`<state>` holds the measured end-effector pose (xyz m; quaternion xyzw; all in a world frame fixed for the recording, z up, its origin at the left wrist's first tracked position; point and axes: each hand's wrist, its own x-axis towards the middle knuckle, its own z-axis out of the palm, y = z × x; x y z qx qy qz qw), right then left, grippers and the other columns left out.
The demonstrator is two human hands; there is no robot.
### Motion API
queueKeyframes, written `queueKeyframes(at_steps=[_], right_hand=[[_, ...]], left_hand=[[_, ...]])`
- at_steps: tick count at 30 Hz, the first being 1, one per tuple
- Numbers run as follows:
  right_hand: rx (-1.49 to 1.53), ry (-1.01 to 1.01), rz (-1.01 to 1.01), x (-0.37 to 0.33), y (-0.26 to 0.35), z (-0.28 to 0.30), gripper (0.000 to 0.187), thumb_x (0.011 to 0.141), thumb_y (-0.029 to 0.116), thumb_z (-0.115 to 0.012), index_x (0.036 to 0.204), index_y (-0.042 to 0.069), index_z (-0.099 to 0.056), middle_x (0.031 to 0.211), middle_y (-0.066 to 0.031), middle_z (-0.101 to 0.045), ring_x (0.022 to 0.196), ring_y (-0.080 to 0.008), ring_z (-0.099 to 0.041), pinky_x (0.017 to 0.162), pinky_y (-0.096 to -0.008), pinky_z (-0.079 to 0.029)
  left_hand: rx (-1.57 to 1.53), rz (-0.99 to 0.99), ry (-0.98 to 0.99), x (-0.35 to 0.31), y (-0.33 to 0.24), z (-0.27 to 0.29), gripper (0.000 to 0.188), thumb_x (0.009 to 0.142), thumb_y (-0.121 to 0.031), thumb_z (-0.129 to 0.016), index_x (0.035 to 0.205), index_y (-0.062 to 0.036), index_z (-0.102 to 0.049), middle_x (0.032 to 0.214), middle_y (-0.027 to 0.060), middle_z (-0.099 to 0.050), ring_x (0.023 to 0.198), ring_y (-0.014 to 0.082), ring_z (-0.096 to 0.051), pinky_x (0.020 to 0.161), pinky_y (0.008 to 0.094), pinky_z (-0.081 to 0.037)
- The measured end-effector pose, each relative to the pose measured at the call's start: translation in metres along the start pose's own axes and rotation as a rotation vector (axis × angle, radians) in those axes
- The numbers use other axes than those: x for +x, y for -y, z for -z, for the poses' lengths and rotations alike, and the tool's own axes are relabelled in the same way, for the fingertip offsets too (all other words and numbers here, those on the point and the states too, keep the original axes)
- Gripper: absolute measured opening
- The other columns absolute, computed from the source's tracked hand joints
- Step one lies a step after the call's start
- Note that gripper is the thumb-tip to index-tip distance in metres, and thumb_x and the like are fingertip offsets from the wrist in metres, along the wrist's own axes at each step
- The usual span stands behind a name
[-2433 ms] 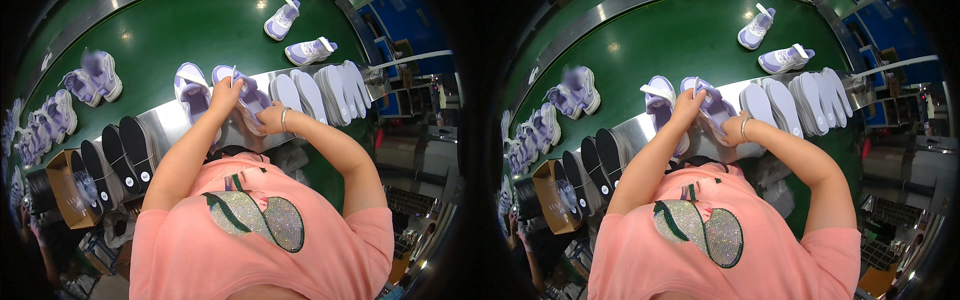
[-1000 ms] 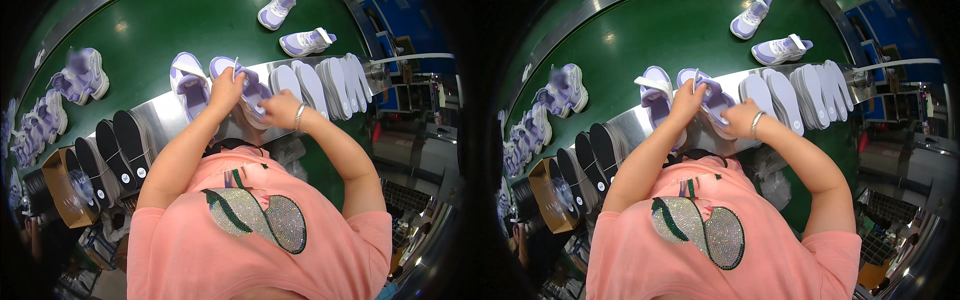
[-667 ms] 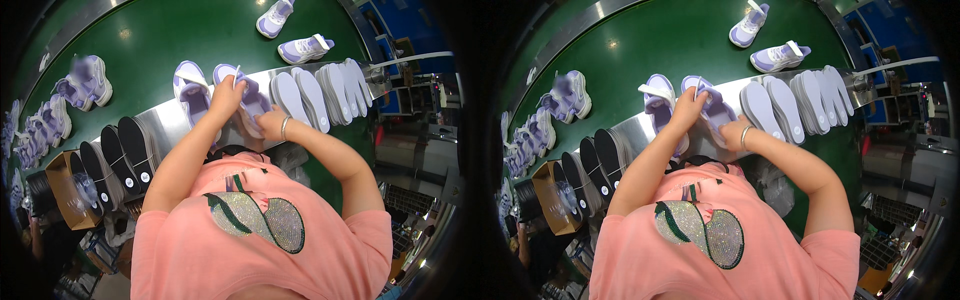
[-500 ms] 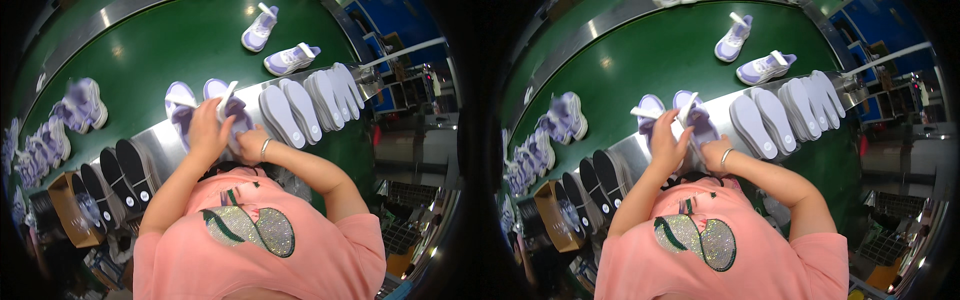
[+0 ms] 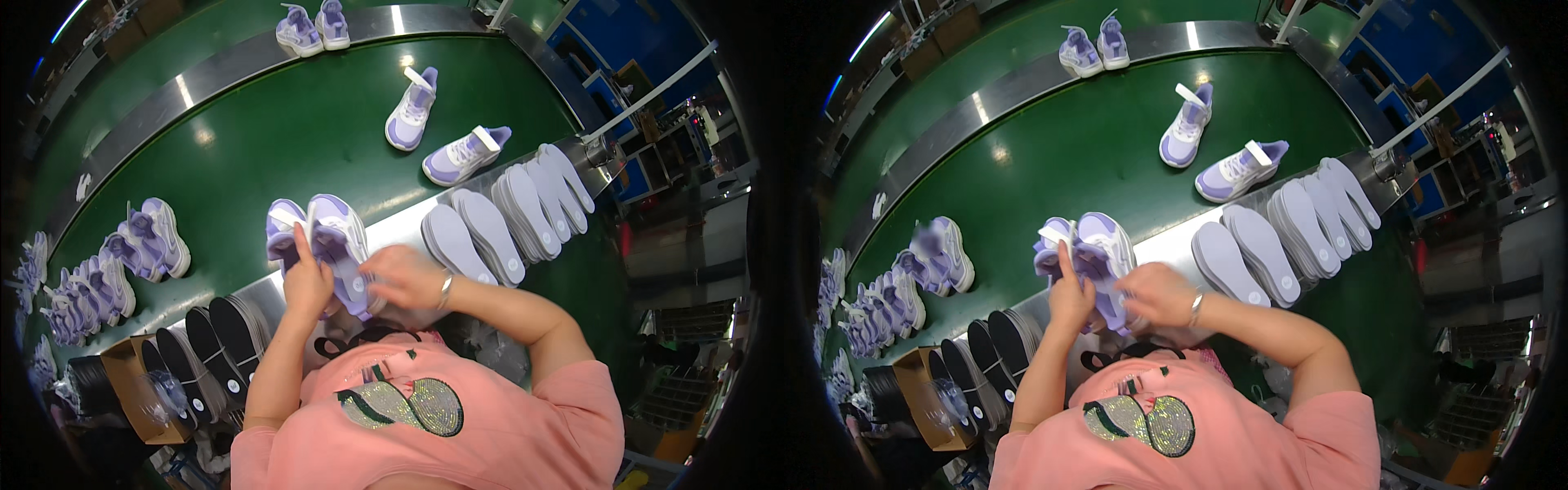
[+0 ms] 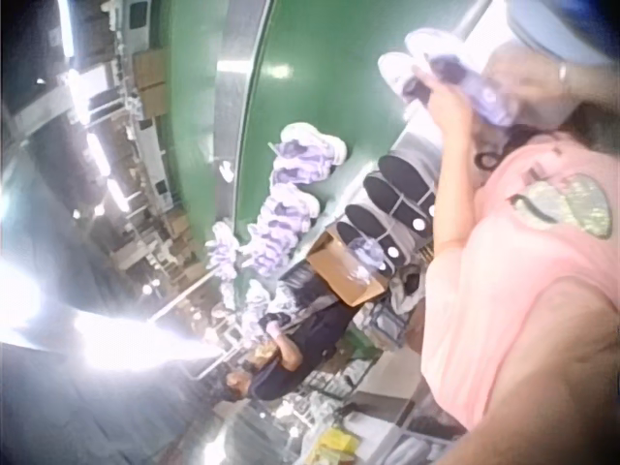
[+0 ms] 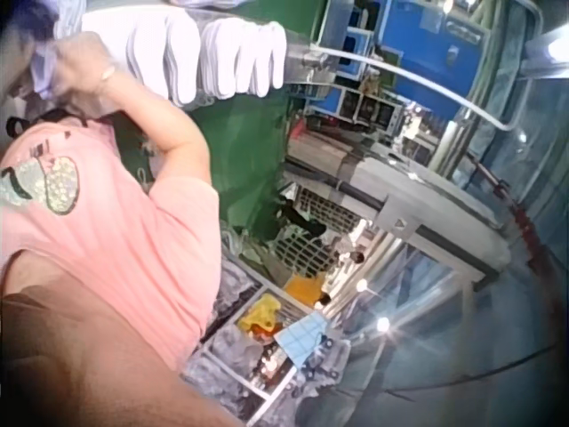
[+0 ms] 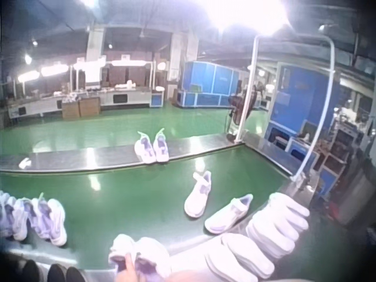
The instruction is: The person retrieves a stack of white shoe insoles from a shelf and places them on a conveyor belt, then matches them with corresponding purple and white sneakers by placing an insole inside each shoe.
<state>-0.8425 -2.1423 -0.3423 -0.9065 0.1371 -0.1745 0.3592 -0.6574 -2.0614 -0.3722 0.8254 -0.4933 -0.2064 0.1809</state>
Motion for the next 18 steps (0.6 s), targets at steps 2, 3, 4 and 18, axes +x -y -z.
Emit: queueKeyframes(at_steps=[2, 3, 4, 18], right_hand=[[-0.177, -0.133, -0.134, 0.002, -0.035, 0.044, 0.029, 0.072, 0.013, -0.059, 0.100, 0.006, -0.055, 0.091, -0.0132, -0.056, 0.089, -0.0297, -0.052, 0.079, -0.0356, -0.041], [-0.236, -0.214, -0.144, 0.001, -0.063, 0.069, 0.027, 0.071, 0.009, -0.058, 0.098, 0.006, -0.056, 0.092, -0.0131, -0.056, 0.089, -0.0292, -0.052, 0.079, -0.0359, -0.041], [-0.362, -0.246, -0.272, 0.002, -0.082, 0.093, 0.024, 0.071, 0.007, -0.057, 0.095, 0.005, -0.057, 0.093, -0.0135, -0.057, 0.089, -0.0294, -0.053, 0.079, -0.0360, -0.042], [-0.886, 0.171, -0.713, -0.023, -0.291, 0.197, 0.028, 0.072, 0.012, -0.055, 0.098, 0.021, -0.061, 0.101, -0.0016, -0.054, 0.101, -0.0211, -0.046, 0.084, -0.0358, -0.039]], left_hand=[[0.012, -0.032, -0.125, 0.027, 0.005, 0.011, 0.080, 0.074, -0.017, -0.051, 0.135, -0.0089, 0.000, 0.060, 0.0198, -0.057, 0.056, 0.0381, -0.056, 0.051, 0.0454, -0.044], [0.069, -0.004, -0.170, 0.043, 0.000, 0.023, 0.081, 0.074, -0.018, -0.052, 0.136, -0.0109, 0.000, 0.062, 0.0201, -0.058, 0.057, 0.0377, -0.056, 0.053, 0.0452, -0.045], [0.090, 0.003, -0.216, 0.061, 0.000, 0.030, 0.082, 0.076, -0.020, -0.053, 0.136, -0.0125, 0.002, 0.063, 0.0194, -0.058, 0.058, 0.0381, -0.057, 0.054, 0.0448, -0.045], [0.049, -0.371, -0.194, 0.011, 0.046, -0.078, 0.032, 0.074, -0.016, -0.058, 0.103, -0.0040, -0.051, 0.097, 0.0148, -0.053, 0.089, 0.0320, -0.050, 0.077, 0.0401, -0.040]])
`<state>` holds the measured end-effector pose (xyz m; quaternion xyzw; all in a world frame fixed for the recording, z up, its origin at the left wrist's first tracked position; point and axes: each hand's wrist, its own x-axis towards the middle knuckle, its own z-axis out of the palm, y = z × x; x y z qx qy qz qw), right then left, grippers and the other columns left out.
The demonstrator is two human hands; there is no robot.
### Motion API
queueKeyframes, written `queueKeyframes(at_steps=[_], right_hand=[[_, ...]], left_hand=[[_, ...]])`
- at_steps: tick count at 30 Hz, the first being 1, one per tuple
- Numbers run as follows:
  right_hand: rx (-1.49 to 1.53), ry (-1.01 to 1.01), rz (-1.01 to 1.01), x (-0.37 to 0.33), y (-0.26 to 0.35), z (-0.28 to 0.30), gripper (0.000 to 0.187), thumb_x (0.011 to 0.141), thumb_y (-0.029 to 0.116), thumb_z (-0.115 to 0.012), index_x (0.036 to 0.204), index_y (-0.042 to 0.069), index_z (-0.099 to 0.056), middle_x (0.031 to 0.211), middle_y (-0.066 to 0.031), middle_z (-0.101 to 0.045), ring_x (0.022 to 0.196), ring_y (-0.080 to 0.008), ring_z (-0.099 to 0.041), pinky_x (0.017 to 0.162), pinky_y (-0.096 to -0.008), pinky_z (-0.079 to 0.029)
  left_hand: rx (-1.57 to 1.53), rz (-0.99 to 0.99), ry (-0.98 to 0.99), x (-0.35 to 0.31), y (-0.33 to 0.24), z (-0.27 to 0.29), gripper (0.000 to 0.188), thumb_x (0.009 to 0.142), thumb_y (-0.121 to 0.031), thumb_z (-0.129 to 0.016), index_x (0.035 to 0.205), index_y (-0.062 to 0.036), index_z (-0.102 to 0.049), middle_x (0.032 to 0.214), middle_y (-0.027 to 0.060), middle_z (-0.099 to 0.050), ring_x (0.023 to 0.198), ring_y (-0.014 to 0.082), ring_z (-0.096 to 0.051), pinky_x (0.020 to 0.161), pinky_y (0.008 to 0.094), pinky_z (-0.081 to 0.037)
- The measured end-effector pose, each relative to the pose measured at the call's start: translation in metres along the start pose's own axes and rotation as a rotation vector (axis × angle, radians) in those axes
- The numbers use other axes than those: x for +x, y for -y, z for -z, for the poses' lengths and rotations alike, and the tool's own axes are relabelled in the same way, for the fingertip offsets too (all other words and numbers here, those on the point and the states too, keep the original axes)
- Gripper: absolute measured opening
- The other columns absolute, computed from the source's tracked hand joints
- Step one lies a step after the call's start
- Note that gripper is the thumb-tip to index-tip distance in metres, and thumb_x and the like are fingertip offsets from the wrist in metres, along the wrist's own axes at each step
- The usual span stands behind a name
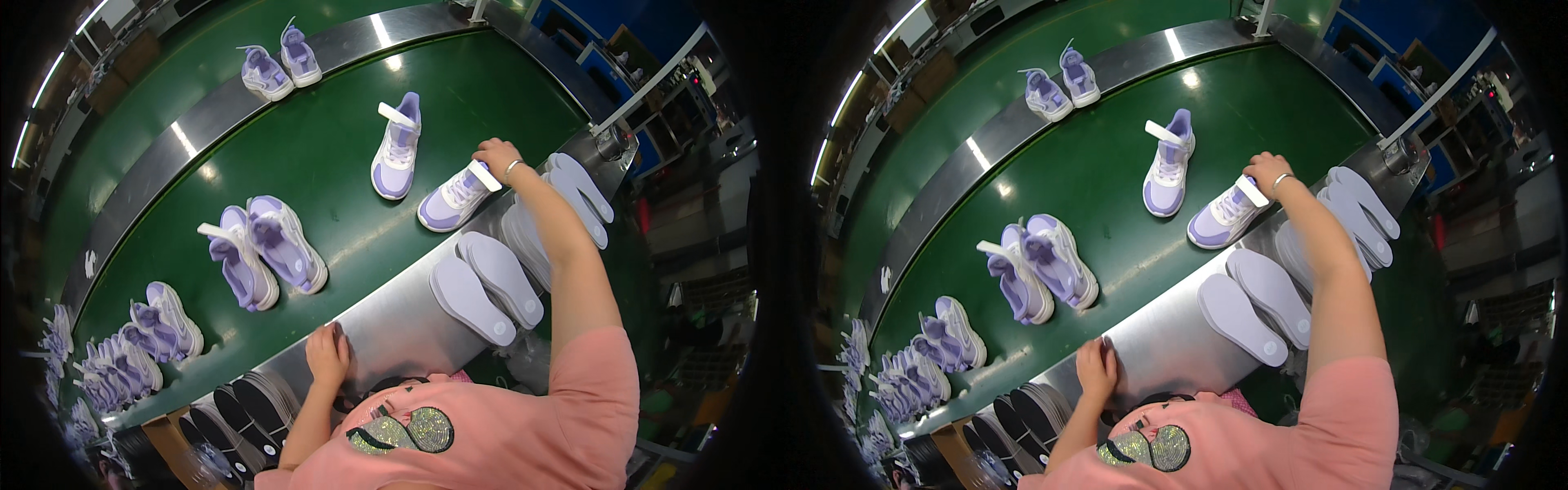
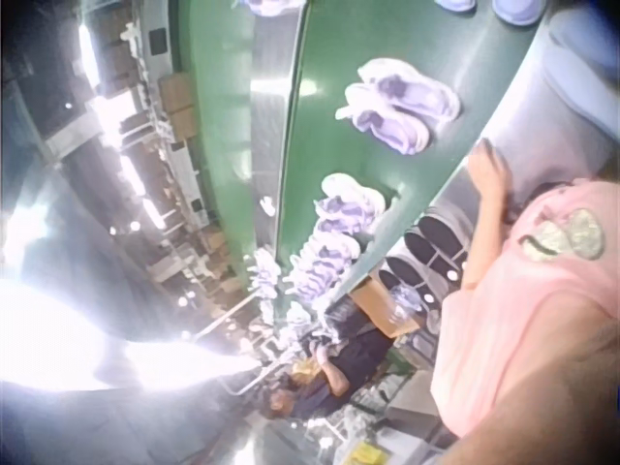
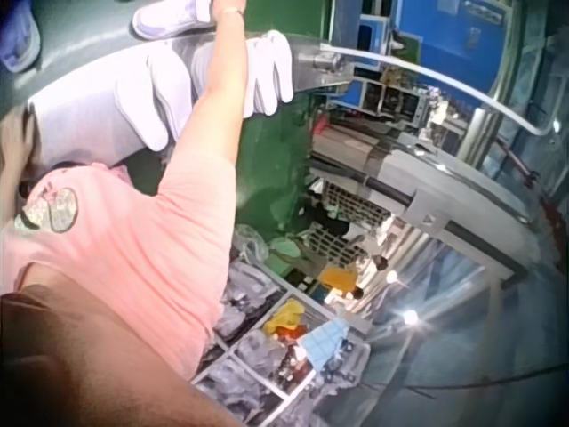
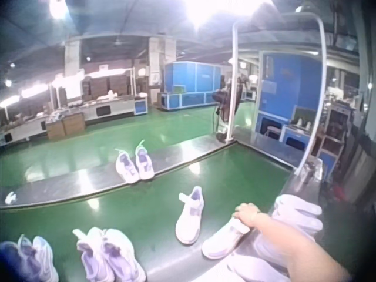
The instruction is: The person retrieves a stack of white shoe insoles from a shelf and places them on a conveyor belt, then matches them with corresponding purple and white sneakers by placing an insole inside each shoe.
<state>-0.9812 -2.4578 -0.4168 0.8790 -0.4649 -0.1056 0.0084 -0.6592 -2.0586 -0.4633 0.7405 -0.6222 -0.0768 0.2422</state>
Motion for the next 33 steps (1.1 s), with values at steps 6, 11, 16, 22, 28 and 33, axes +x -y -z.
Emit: queueKeyframes(at_steps=[6, 11, 16, 22, 28, 33], right_hand=[[0.537, -0.191, 0.028, 0.080, 0.052, 0.020, 0.062, 0.064, 0.021, -0.059, 0.123, 0.010, -0.042, 0.126, -0.0118, -0.041, 0.113, -0.0260, -0.043, 0.094, -0.0323, -0.035], [-0.088, -0.039, 0.295, 0.126, 0.077, 0.011, 0.033, 0.071, 0.031, -0.055, 0.100, 0.017, -0.062, 0.114, -0.0028, -0.051, 0.109, -0.0196, -0.043, 0.086, -0.0365, -0.036], [-0.160, -0.068, 0.423, 0.092, 0.120, 0.037, 0.015, 0.064, 0.019, -0.058, 0.078, 0.017, -0.066, 0.080, 0.0002, -0.061, 0.085, -0.0202, -0.057, 0.079, -0.0362, -0.038], [0.378, -0.216, 0.283, -0.028, 0.196, 0.107, 0.024, 0.073, 0.026, -0.052, 0.083, 0.007, -0.063, 0.089, -0.0178, -0.055, 0.074, -0.0322, -0.059, 0.066, -0.0402, -0.047], [0.521, -0.297, 0.202, -0.160, 0.289, 0.097, 0.017, 0.072, 0.016, -0.050, 0.074, 0.003, -0.060, 0.081, -0.0153, -0.053, 0.070, -0.0275, -0.057, 0.060, -0.0375, -0.047], [0.575, 0.020, 0.173, -0.221, 0.329, 0.021, 0.023, 0.072, 0.023, -0.057, 0.081, 0.002, -0.062, 0.090, -0.0167, -0.053, 0.075, -0.0299, -0.058, 0.064, -0.0385, -0.048]], left_hand=[[0.046, -0.037, -0.032, -0.005, 0.001, -0.009, 0.027, 0.072, -0.015, -0.057, 0.096, -0.0032, -0.054, 0.092, 0.0157, -0.052, 0.084, 0.0333, -0.050, 0.073, 0.0419, -0.039], [0.062, -0.078, -0.052, -0.005, 0.001, -0.016, 0.025, 0.072, -0.015, -0.056, 0.093, -0.0024, -0.053, 0.089, 0.0157, -0.052, 0.084, 0.0344, -0.048, 0.073, 0.0427, -0.038], [-0.002, -0.076, -0.052, -0.003, 0.003, -0.016, 0.024, 0.070, -0.014, -0.055, 0.091, -0.0023, -0.053, 0.088, 0.0153, -0.051, 0.081, 0.0337, -0.048, 0.073, 0.0423, -0.038], [-0.862, 0.558, 0.048, 0.013, 0.000, 0.001, 0.048, 0.076, -0.014, -0.056, 0.120, -0.0024, -0.038, 0.103, 0.0118, -0.049, 0.090, 0.0211, -0.048, 0.078, 0.0305, -0.039], [-1.012, 0.205, -0.086, -0.012, -0.058, 0.058, 0.069, 0.076, -0.008, -0.050, 0.135, -0.0105, -0.014, 0.130, 0.0125, -0.024, 0.115, 0.0265, -0.030, 0.088, 0.0394, -0.034], [-1.239, 0.599, 0.330, -0.061, -0.051, 0.047, 0.064, 0.079, -0.013, -0.053, 0.132, -0.0049, -0.017, 0.125, 0.0138, -0.030, 0.112, 0.0266, -0.037, 0.083, 0.0385, -0.041]])
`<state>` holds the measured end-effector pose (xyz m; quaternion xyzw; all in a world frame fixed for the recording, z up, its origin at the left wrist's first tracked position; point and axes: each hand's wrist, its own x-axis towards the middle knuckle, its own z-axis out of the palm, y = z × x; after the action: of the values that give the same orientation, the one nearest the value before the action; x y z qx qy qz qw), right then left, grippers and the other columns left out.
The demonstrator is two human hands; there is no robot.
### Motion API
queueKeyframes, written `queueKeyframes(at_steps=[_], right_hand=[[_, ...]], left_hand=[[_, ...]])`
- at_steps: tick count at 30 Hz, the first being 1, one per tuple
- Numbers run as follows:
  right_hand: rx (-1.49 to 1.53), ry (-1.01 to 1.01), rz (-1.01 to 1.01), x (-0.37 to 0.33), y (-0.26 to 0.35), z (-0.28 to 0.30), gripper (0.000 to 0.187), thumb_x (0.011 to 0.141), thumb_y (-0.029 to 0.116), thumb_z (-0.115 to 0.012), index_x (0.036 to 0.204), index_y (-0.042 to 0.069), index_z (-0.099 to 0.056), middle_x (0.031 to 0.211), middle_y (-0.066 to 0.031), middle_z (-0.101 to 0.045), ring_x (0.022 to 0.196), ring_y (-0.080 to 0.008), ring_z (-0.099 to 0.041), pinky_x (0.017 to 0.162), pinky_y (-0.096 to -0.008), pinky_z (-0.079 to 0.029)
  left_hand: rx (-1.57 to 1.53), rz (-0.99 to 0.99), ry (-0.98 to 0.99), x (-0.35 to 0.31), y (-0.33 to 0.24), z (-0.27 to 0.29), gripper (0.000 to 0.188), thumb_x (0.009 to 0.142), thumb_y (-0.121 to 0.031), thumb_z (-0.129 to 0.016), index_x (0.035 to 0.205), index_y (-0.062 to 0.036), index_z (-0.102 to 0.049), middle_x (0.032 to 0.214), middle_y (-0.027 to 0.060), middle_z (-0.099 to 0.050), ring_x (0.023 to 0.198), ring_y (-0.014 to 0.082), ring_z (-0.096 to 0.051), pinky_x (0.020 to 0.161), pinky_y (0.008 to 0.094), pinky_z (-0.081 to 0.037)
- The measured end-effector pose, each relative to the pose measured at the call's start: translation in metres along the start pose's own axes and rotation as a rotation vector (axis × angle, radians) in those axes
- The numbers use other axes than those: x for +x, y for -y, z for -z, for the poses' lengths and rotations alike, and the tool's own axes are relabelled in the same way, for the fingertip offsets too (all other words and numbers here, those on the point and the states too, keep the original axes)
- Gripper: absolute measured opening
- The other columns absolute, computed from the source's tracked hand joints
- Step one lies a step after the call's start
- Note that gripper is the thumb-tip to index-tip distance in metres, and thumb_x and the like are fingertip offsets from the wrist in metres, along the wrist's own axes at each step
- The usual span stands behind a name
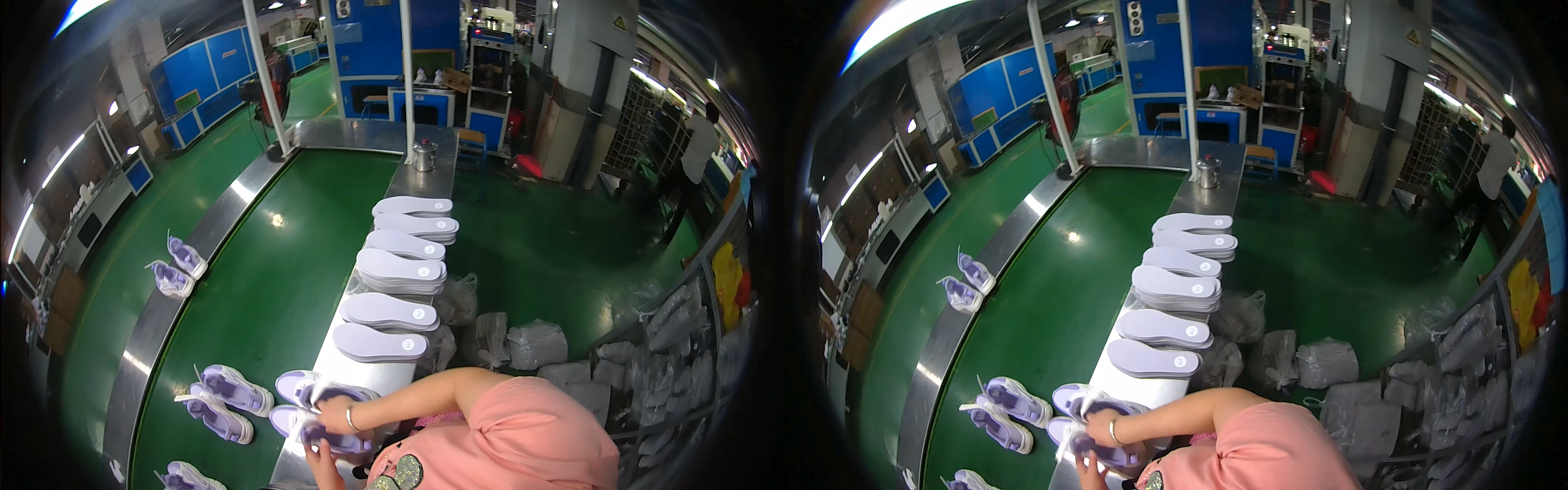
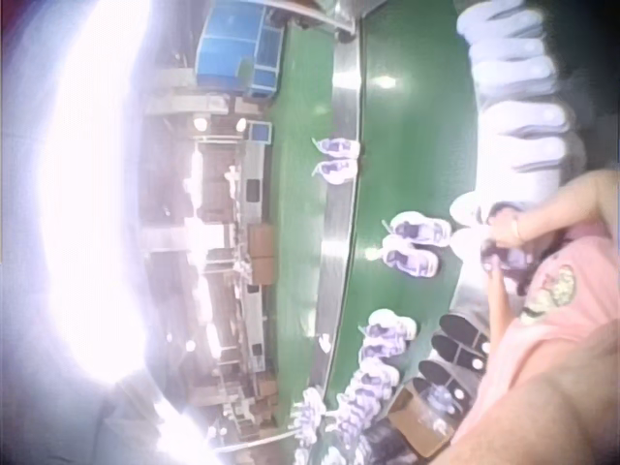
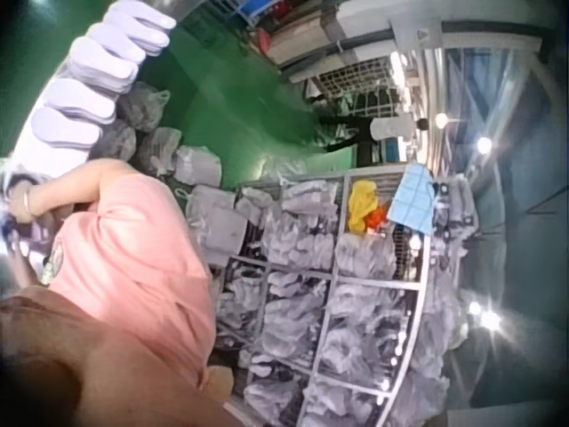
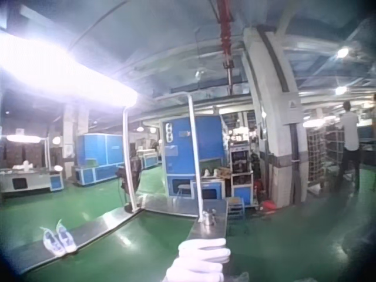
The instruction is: The person retrieves a stack of white shoe insoles from a shelf and places them on a conveyor belt, then matches them with corresponding purple and white sneakers by placing an insole inside each shoe.
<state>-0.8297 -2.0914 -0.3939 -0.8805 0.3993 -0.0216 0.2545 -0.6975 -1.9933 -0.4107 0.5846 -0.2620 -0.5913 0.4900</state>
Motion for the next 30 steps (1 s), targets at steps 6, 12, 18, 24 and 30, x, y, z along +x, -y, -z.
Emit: queueKeyframes(at_steps=[6, 12, 18, 24, 30], right_hand=[[0.006, -0.375, 0.420, -0.100, -0.006, 0.016, 0.015, 0.077, 0.019, -0.049, 0.084, 0.007, -0.054, 0.094, -0.0102, -0.050, 0.091, -0.0229, -0.049, 0.077, -0.0340, -0.038], [0.439, 0.126, -0.212, -0.276, -0.073, -0.031, 0.023, 0.081, 0.025, -0.046, 0.079, 0.004, -0.055, 0.077, -0.0171, -0.058, 0.071, -0.0340, -0.055, 0.062, -0.0418, -0.044], [1.005, 0.029, -0.742, -0.445, -0.059, -0.079, 0.027, 0.082, 0.030, -0.054, 0.095, 0.007, -0.060, 0.078, -0.0015, -0.059, 0.063, -0.0095, -0.051, 0.054, -0.0253, -0.044], [1.478, -0.137, -1.083, -0.554, -0.015, -0.118, 0.020, 0.080, 0.023, -0.058, 0.091, 0.006, -0.060, 0.068, 0.0021, -0.056, 0.058, -0.0084, -0.050, 0.050, -0.0228, -0.042], [1.629, -0.331, -0.911, -0.609, 0.012, -0.231, 0.024, 0.080, 0.018, -0.058, 0.102, 0.009, -0.058, 0.079, 0.0012, -0.058, 0.064, -0.0094, -0.051, 0.053, -0.0255, -0.043]], left_hand=[[-0.058, 0.115, 0.119, -0.015, -0.002, -0.016, 0.061, 0.080, -0.013, -0.053, 0.130, -0.0043, -0.020, 0.122, 0.0142, -0.033, 0.110, 0.0266, -0.039, 0.082, 0.0383, -0.042], [0.046, 0.057, 0.185, -0.011, -0.012, -0.069, 0.057, 0.080, -0.013, -0.052, 0.128, -0.0037, -0.023, 0.120, 0.0146, -0.036, 0.108, 0.0265, -0.041, 0.082, 0.0381, -0.042], [0.247, -0.213, 0.278, -0.007, -0.037, -0.163, 0.053, 0.081, -0.014, -0.052, 0.126, -0.0031, -0.026, 0.117, 0.0150, -0.038, 0.105, 0.0265, -0.043, 0.081, 0.0378, -0.043], [0.403, -0.482, 0.368, -0.009, -0.052, -0.271, 0.050, 0.081, -0.014, -0.051, 0.124, -0.0025, -0.029, 0.114, 0.0153, -0.041, 0.103, 0.0264, -0.045, 0.080, 0.0376, -0.044], [0.529, -0.638, 0.447, -0.008, -0.046, -0.373, 0.046, 0.082, -0.014, -0.051, 0.122, -0.0019, -0.032, 0.112, 0.0157, -0.044, 0.100, 0.0263, -0.047, 0.080, 0.0374, -0.044]])
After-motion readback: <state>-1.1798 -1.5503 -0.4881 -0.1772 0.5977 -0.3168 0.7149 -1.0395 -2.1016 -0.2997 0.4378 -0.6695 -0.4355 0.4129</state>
